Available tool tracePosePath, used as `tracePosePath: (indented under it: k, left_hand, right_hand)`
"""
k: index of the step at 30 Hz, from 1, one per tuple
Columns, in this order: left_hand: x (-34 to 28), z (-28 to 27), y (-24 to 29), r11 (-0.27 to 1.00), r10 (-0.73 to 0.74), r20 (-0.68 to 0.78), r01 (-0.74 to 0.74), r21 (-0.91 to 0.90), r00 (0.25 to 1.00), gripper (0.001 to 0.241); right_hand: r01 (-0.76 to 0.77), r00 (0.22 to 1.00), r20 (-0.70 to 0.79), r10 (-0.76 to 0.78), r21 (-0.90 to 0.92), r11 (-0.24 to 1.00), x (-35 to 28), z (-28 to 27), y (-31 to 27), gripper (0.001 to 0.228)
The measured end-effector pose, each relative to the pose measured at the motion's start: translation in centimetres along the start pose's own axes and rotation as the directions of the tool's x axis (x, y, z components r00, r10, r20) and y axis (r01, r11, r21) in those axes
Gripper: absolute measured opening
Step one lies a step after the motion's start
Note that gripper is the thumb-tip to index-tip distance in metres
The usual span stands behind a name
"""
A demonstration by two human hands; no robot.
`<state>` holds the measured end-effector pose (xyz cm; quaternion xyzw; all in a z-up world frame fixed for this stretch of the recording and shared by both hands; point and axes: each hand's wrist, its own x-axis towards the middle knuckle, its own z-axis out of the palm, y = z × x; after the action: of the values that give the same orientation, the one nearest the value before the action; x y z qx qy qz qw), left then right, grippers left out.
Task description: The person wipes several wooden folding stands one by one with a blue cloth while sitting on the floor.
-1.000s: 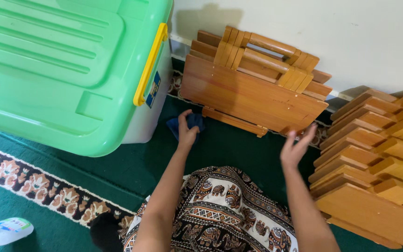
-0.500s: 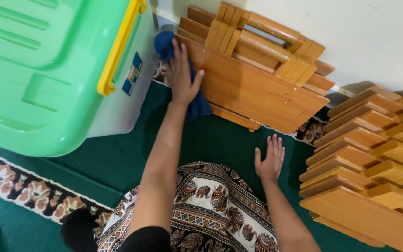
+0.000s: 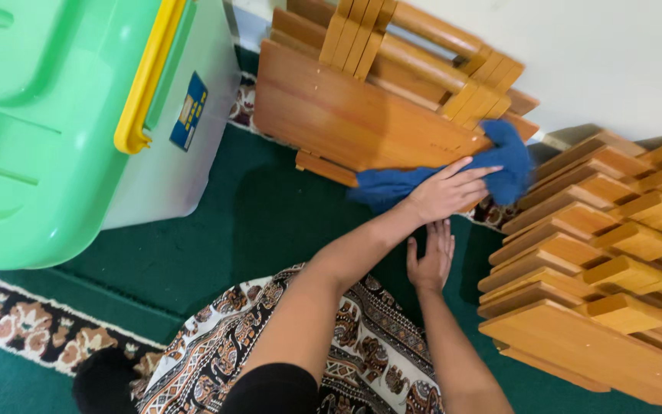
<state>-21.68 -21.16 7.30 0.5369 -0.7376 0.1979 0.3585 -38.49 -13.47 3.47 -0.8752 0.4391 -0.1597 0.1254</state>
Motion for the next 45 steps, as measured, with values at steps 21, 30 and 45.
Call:
tracePosePath:
  k: [21, 30, 45]
  left_hand:
    - [-3.8, -6.9, -5.3, 0.915, -0.355, 0.145, 0.311, 0.257, 0.924, 0.054]
    - [-6.5, -15.2, -16.4, 0.628, -0.673, -0.244, 0.714, 0.31, 0.698, 0.057]
    - [-10.5, -10.7, -8.6, 0.931, -0.346, 0.436, 0.362, 0.048, 0.831, 0.043]
  right_hand:
    - [0.005, 1.0, -0.018, -0.004, 0.073, 0.997, -0.5, -0.2, -0.2, 0.055]
    - [-0.018, 1.0, -0.011, 0.019, 0.071, 0.997, -0.5, -0.1, -0.3, 0.052]
    - [-0.008, 1.0, -0.029, 0.01, 0.049, 0.999, -0.4, -0.1, -0.3, 0.053]
